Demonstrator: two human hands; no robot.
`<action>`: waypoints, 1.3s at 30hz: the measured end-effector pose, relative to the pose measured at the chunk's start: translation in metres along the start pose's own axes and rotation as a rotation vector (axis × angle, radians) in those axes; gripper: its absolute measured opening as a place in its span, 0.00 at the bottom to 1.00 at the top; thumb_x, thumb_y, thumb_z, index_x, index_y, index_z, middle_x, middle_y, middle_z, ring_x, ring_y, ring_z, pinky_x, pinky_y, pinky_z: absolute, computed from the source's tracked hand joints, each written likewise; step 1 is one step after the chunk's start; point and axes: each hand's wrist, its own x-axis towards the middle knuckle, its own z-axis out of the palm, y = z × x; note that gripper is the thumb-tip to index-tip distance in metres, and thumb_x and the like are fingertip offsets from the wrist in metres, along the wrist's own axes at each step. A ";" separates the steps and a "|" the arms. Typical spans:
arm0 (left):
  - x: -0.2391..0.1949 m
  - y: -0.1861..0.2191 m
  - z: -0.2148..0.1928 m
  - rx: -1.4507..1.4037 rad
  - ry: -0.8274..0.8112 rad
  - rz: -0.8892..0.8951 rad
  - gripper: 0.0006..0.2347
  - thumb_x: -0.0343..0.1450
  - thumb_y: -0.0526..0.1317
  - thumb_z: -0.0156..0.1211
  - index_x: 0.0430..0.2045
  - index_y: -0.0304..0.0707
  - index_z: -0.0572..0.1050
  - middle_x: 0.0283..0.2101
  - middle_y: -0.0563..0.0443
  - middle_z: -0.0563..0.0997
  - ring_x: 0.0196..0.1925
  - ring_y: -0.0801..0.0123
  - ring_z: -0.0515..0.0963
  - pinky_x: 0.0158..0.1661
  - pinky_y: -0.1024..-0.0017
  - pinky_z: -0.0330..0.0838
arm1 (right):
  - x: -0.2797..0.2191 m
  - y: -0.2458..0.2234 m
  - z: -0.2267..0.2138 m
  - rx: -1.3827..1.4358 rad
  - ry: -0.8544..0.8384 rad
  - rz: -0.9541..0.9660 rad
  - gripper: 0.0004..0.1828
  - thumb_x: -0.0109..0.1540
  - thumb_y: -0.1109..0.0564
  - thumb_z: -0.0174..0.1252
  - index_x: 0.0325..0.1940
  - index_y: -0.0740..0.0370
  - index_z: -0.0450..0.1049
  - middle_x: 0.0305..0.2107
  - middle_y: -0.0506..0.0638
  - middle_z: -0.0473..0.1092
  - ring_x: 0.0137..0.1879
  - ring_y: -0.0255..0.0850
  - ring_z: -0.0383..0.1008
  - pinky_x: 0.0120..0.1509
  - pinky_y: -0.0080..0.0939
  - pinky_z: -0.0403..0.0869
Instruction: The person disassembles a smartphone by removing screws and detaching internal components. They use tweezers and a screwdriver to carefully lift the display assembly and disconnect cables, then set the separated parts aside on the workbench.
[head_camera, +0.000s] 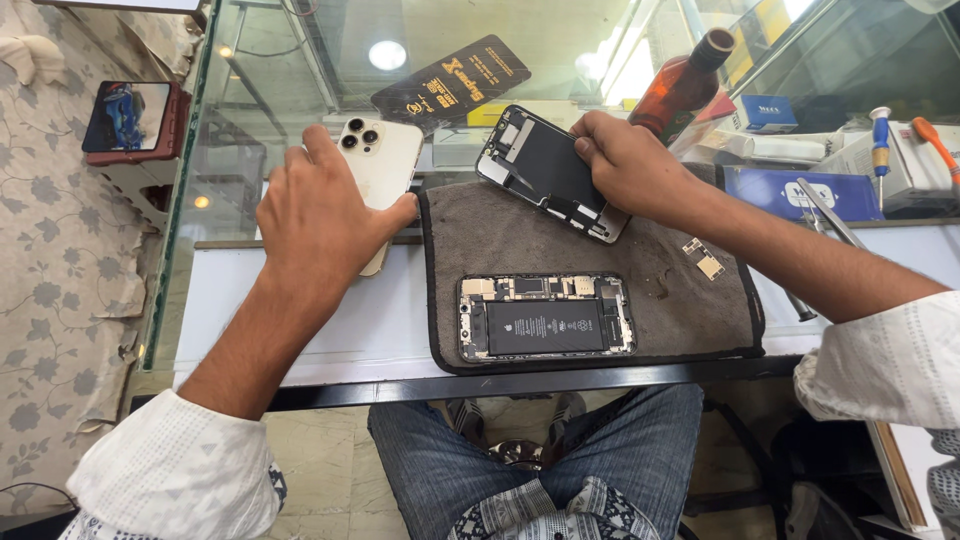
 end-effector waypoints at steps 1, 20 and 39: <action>0.000 -0.001 0.000 0.004 0.005 0.001 0.41 0.59 0.57 0.77 0.51 0.14 0.64 0.42 0.25 0.76 0.44 0.39 0.79 0.39 0.48 0.79 | 0.000 -0.001 0.000 -0.002 -0.006 0.008 0.14 0.71 0.55 0.46 0.55 0.65 0.69 0.34 0.64 0.76 0.43 0.53 0.80 0.48 0.52 0.73; -0.010 0.001 0.014 0.162 0.102 0.017 0.41 0.62 0.60 0.74 0.56 0.18 0.63 0.41 0.27 0.77 0.46 0.40 0.77 0.32 0.53 0.80 | 0.016 -0.015 0.005 -0.004 0.020 -0.167 0.11 0.70 0.59 0.50 0.52 0.67 0.72 0.35 0.64 0.77 0.42 0.55 0.80 0.48 0.54 0.75; -0.063 -0.005 -0.045 0.012 0.162 0.104 0.39 0.62 0.55 0.76 0.57 0.20 0.64 0.47 0.27 0.78 0.46 0.40 0.79 0.40 0.53 0.76 | 0.096 -0.022 0.019 -0.222 -0.143 -0.055 0.13 0.70 0.55 0.48 0.53 0.53 0.77 0.40 0.55 0.79 0.47 0.50 0.78 0.57 0.56 0.69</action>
